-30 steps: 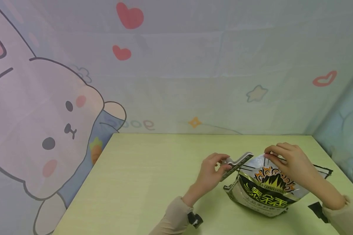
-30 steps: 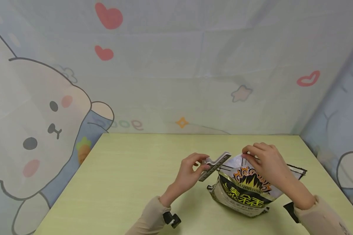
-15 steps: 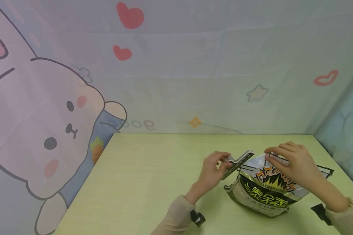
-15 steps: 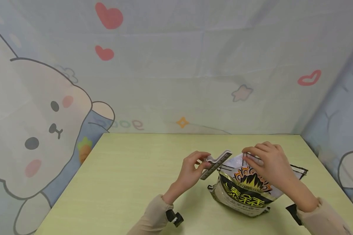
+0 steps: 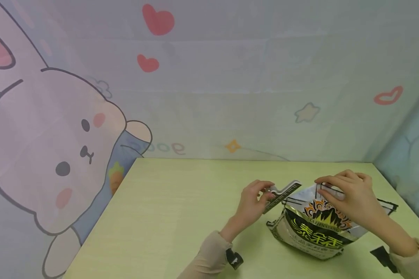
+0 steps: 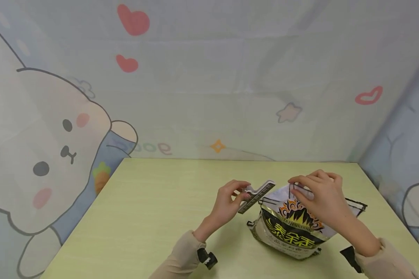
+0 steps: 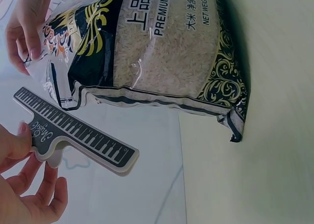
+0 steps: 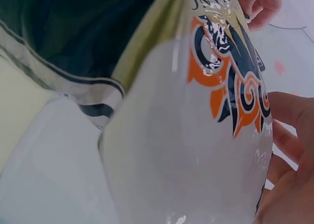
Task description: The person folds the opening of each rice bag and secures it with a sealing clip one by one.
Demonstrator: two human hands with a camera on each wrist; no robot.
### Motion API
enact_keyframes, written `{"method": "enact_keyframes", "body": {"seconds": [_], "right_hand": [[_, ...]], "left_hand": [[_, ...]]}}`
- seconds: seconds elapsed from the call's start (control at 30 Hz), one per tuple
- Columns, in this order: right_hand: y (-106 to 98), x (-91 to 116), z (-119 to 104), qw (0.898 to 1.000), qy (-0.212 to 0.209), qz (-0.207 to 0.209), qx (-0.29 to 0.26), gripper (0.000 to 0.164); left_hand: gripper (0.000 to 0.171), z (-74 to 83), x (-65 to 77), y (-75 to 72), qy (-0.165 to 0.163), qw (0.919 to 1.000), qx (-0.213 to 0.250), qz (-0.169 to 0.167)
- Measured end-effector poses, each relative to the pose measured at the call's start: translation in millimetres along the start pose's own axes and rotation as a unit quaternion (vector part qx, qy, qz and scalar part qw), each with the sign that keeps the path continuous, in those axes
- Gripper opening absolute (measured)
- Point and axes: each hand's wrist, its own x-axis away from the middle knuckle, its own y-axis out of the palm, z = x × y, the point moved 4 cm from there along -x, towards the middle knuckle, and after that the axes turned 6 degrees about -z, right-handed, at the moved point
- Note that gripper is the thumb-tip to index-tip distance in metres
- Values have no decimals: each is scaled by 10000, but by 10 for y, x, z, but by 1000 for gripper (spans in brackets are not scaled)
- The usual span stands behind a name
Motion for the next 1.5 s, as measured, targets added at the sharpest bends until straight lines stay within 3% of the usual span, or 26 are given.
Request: {"method": "enact_keyframes", "body": {"seconds": [0.37,0.83,1.1,1.5], "right_hand": [[4,8,7,9998,173,-38,-83,29],[16,27,3,9999,151,18,6,27],[14,27,5,9995,298,7,31,30],[24,41,21,9987,508,-18,34,32]], "left_hand": [[22,-50,-35,66,-77,9995,313,20],[19,35,-77,82,110,9998,129,-63],[17,67,-110,59,409,9990,-195,11],[15,131,-155,57,451,9987,-243,-79]]}}
